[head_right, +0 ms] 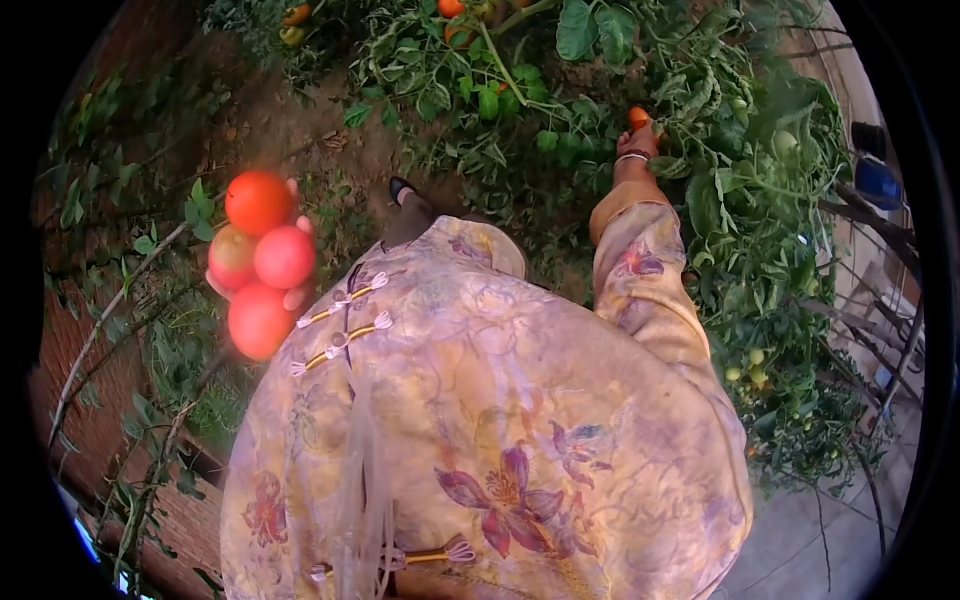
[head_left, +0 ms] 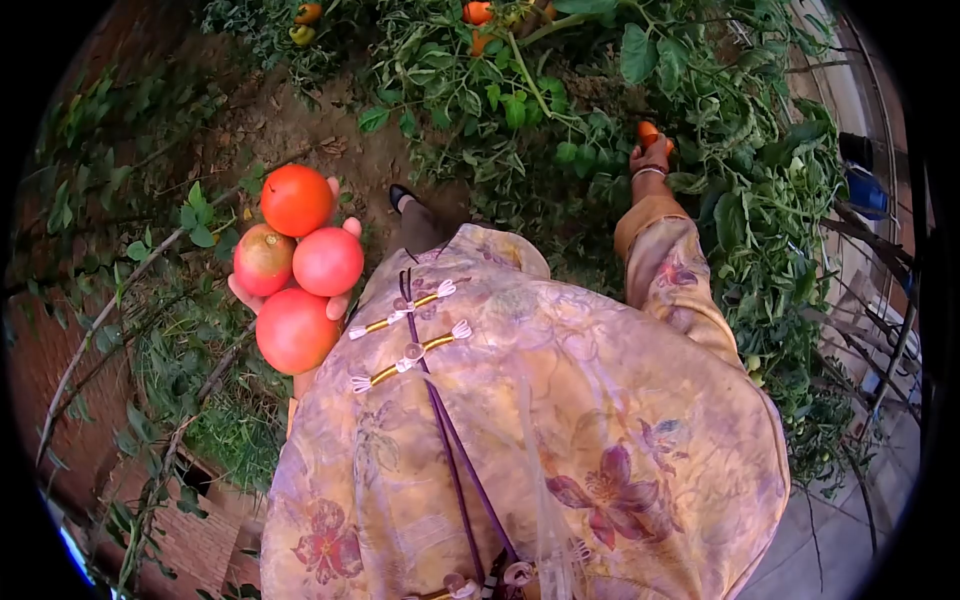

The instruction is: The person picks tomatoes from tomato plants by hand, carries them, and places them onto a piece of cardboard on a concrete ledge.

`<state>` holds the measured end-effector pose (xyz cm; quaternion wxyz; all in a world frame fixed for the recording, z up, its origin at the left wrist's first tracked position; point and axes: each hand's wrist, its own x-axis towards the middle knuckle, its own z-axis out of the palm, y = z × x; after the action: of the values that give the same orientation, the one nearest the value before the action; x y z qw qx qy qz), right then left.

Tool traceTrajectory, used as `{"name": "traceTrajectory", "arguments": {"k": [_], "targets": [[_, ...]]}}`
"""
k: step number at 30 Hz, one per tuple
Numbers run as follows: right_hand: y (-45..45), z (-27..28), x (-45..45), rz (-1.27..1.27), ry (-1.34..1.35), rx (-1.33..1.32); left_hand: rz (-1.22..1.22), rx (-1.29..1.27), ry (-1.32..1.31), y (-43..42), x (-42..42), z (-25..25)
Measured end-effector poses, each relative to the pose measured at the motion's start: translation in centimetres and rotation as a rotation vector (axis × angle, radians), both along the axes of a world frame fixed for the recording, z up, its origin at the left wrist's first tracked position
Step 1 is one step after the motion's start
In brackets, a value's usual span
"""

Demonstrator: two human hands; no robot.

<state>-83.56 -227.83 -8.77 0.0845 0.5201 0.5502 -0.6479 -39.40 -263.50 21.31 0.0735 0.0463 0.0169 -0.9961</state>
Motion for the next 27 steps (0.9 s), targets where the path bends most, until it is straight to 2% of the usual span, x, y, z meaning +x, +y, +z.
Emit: {"name": "traceTrajectory", "arguments": {"k": [2, 5, 6, 8, 11, 13, 15, 18, 19, 21, 24, 27], "targets": [[0.1, 0.8, 0.7, -0.015, -0.004, 0.040, -0.028, 0.004, 0.028, -0.1, -1.0, 1.1], [1.0, 1.5, 1.8, 0.113, 0.083, -0.128, -0.200, 0.011, -0.046, -0.5, -1.5, 2.2], [1.4, 1.7, 1.9, 0.111, 0.084, -0.125, -0.080, -0.005, -0.046, -0.2, -1.0, 1.2], [1.9, 1.9, 2.3, 0.092, -0.001, -0.282, 0.040, -0.020, -0.043, -0.5, -0.6, -0.1], [2.0, 2.8, 3.5, 0.139, 0.088, -0.258, -0.198, -0.057, 0.186, -1.4, -1.4, -0.4], [1.7, 3.5, 4.7, 0.201, 0.174, -0.247, -0.187, 0.018, 0.136, -1.1, -1.6, 0.3], [1.3, 4.1, 6.7, 0.387, 0.367, -0.036, -0.168, 0.059, 0.087, -1.0, -1.4, 0.5], [0.3, 5.1, 9.0, 0.539, 0.521, 0.206, -0.075, 0.091, -0.021, -0.8, -1.3, 2.1], [-0.9, 7.8, 10.6, 0.605, 0.517, 0.127, -0.038, 0.098, -0.056, -0.5, -1.3, 2.8], [-3.9, 12.0, 13.4, 0.692, 0.546, -0.031, 0.106, 0.138, 0.003, 0.3, -0.6, 0.9], [-9.2, 18.4, 17.0, 0.856, 0.612, -0.152, 0.107, 0.163, 0.073, 0.2, -0.9, 1.5], [-14.5, 25.7, 19.9, 1.200, 0.976, -0.185, 0.109, 0.179, 0.151, 0.2, -1.1, 1.7]]}}
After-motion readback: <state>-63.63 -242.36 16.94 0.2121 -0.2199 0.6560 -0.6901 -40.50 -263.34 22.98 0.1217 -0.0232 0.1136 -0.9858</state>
